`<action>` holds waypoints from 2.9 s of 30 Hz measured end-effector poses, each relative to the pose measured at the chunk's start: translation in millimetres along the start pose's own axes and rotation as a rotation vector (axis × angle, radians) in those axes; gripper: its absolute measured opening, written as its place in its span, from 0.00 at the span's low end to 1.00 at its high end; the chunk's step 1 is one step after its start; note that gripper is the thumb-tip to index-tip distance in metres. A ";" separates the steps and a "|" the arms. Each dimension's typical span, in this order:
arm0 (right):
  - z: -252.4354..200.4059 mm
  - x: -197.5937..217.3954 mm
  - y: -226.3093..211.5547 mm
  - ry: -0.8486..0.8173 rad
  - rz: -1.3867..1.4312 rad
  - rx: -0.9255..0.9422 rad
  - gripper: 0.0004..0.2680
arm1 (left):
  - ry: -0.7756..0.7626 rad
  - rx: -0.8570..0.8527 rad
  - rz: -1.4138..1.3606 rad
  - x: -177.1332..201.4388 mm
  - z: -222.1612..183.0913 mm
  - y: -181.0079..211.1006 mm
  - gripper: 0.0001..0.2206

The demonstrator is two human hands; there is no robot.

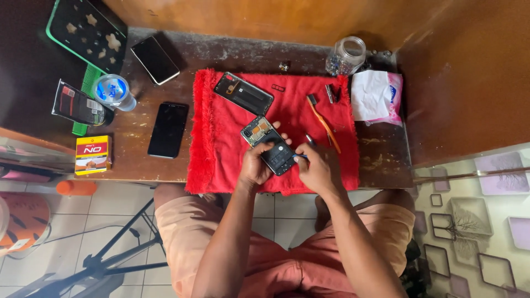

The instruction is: Disassembling a smartphone by prying off the back cover and removing internal screws with a screwdriver.

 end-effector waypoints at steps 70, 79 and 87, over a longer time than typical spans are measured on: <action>213.8 -97.7 13.8 -0.060 0.659 -0.507 0.07 | 0.103 0.026 0.022 -13.3 -6.4 0.7 0.18; 199.9 -34.3 53.3 0.086 0.454 -0.393 0.10 | 0.000 0.053 0.048 2.5 8.9 -5.7 0.34; 27.0 37.9 31.1 0.482 0.038 0.195 0.04 | 0.105 0.054 -0.111 6.9 6.7 -10.1 0.53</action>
Point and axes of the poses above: each hand's wrist, its own z-axis towards the middle knuckle, its own x-axis out of the back of the hand, y = z × x, the point moved 7 cm from there along z, towards the middle knuckle, and after that the axes turned 3 degrees about -y, right-handed, at the moved point
